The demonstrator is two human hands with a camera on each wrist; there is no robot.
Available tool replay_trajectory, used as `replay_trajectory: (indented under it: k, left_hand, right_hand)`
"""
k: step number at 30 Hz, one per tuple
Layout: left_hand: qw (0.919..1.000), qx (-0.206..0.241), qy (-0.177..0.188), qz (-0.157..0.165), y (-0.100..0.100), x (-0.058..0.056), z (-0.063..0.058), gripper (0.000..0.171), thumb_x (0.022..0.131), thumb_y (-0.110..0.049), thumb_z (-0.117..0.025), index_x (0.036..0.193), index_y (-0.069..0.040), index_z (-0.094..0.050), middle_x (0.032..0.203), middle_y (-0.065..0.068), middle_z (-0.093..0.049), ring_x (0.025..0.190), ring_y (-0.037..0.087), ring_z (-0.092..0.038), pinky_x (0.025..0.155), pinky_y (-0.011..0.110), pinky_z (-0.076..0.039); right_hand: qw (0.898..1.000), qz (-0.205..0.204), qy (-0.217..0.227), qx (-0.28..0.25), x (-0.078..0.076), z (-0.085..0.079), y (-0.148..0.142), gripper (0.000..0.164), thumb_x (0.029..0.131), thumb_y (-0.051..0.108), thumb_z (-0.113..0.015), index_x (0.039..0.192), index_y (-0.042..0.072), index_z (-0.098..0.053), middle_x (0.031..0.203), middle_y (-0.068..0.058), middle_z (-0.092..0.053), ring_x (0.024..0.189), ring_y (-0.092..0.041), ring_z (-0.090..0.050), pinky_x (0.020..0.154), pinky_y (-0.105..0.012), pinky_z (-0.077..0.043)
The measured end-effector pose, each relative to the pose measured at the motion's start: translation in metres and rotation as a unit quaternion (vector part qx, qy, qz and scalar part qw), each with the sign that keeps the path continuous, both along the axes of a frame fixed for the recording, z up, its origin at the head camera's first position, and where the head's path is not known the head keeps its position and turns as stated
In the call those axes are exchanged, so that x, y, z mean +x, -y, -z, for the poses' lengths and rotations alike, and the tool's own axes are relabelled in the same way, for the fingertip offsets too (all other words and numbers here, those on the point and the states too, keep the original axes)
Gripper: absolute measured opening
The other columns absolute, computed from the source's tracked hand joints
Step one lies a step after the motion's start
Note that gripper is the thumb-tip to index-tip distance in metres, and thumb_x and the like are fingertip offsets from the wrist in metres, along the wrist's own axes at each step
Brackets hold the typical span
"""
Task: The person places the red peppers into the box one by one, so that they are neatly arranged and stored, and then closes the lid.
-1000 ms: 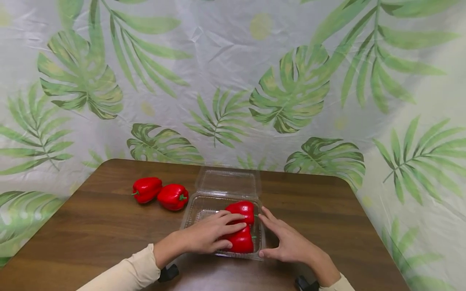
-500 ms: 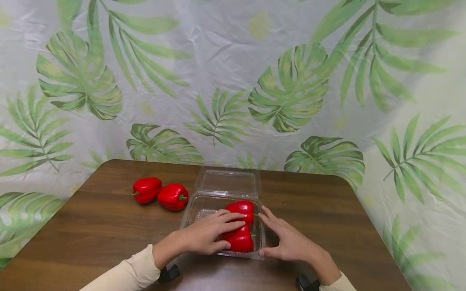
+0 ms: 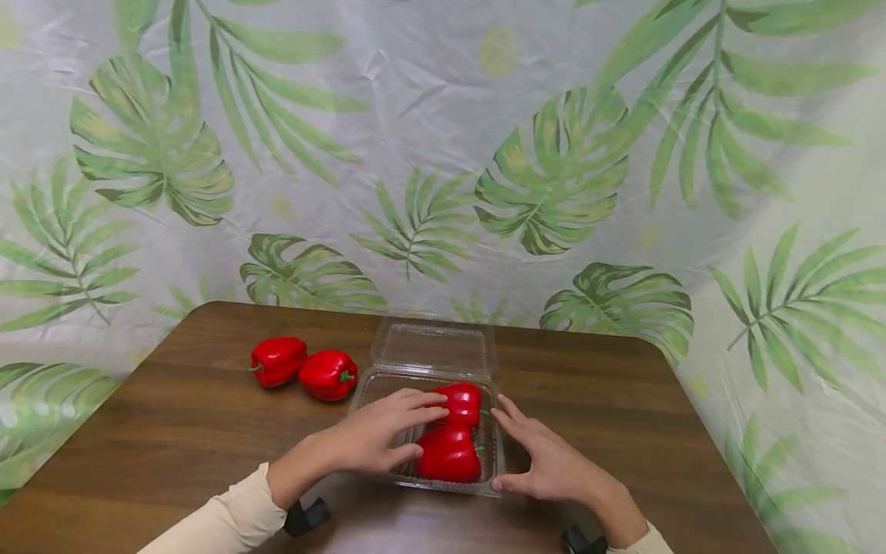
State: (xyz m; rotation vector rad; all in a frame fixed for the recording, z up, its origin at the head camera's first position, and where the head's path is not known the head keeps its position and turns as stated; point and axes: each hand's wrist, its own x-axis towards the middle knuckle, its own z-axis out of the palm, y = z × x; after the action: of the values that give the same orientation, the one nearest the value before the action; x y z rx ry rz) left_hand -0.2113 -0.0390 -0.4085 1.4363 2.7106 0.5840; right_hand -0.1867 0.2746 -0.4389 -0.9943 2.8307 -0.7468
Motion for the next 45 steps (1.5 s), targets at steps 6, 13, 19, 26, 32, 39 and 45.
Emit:
replay_trajectory:
  k: [6,13,19,26,32,39,45]
  left_hand:
    - [0.9991,0.039,-0.009,-0.018,0.016,-0.001,-0.008,0.052,0.094,-0.021,-0.067,0.143,-0.013,-0.053,0.154,0.006,-0.046,0.142,0.024,-0.043,0.112,0.045,-0.044]
    - [0.9922,0.097,-0.063,-0.046,0.050,-0.005,-0.015,0.048,0.090,-0.014,-0.070,0.136,-0.011,-0.059,0.148,0.008,-0.053,0.135,0.026,-0.051,0.108,0.046,-0.048]
    - [0.9853,0.108,-0.083,-0.102,0.090,-0.015,-0.027,0.045,0.089,-0.012,-0.071,0.133,-0.010,-0.062,0.146,0.009,-0.055,0.133,0.029,-0.053,0.105,0.047,-0.049]
    - [0.9769,0.076,-0.105,-0.170,0.145,-0.039,-0.038,0.043,0.088,-0.007,-0.069,0.130,-0.005,-0.063,0.142,0.014,-0.057,0.130,0.035,-0.053,0.103,0.052,-0.049]
    - [0.9655,0.056,-0.081,-0.241,0.201,-0.058,-0.042,0.039,0.090,-0.002,-0.061,0.129,-0.001,-0.062,0.139,0.022,-0.057,0.130,0.044,-0.050,0.107,0.060,-0.041]
    - [0.9546,0.066,-0.058,-0.285,0.231,-0.059,-0.041,0.037,0.091,-0.003,-0.060,0.127,0.000,-0.063,0.138,0.024,-0.057,0.129,0.047,-0.048,0.105,0.064,-0.039]
    - [0.9579,0.061,-0.035,-0.279,0.232,-0.062,-0.025,0.035,0.092,-0.003,-0.057,0.126,0.001,-0.063,0.138,0.023,-0.057,0.130,0.047,-0.048,0.106,0.063,-0.039]
  right_hand:
    - [1.000,-0.009,-0.028,-0.008,0.003,-0.004,-0.002,0.090,0.082,0.044,-0.076,0.152,0.005,-0.037,0.159,-0.027,-0.030,0.132,-0.051,-0.047,0.091,-0.068,-0.047]
    - [1.000,-0.003,-0.019,0.001,0.003,-0.005,0.000,0.090,0.083,0.048,-0.075,0.152,0.005,-0.037,0.160,-0.024,-0.030,0.134,-0.046,-0.048,0.093,-0.065,-0.048]
    - [1.000,-0.009,-0.018,0.001,0.002,-0.003,0.002,0.089,0.083,0.046,-0.075,0.152,0.005,-0.037,0.159,-0.026,-0.030,0.133,-0.047,-0.048,0.092,-0.065,-0.049]
    - [1.000,0.001,-0.023,0.011,0.000,-0.001,0.002,0.090,0.083,0.048,-0.075,0.152,0.006,-0.037,0.160,-0.024,-0.030,0.134,-0.044,-0.048,0.093,-0.063,-0.049]
    - [1.000,0.000,-0.024,0.012,-0.001,0.000,0.004,0.090,0.082,0.048,-0.075,0.152,0.006,-0.037,0.160,-0.023,-0.031,0.135,-0.044,-0.048,0.094,-0.064,-0.048]
    - [1.000,-0.008,-0.021,0.002,-0.003,-0.001,0.006,0.090,0.083,0.047,-0.075,0.152,0.005,-0.037,0.160,-0.025,-0.030,0.134,-0.047,-0.047,0.094,-0.066,-0.047]
    - [1.000,-0.007,-0.024,-0.003,-0.001,-0.001,0.005,0.090,0.083,0.046,-0.075,0.152,0.004,-0.037,0.159,-0.026,-0.030,0.133,-0.049,-0.048,0.092,-0.067,-0.047]
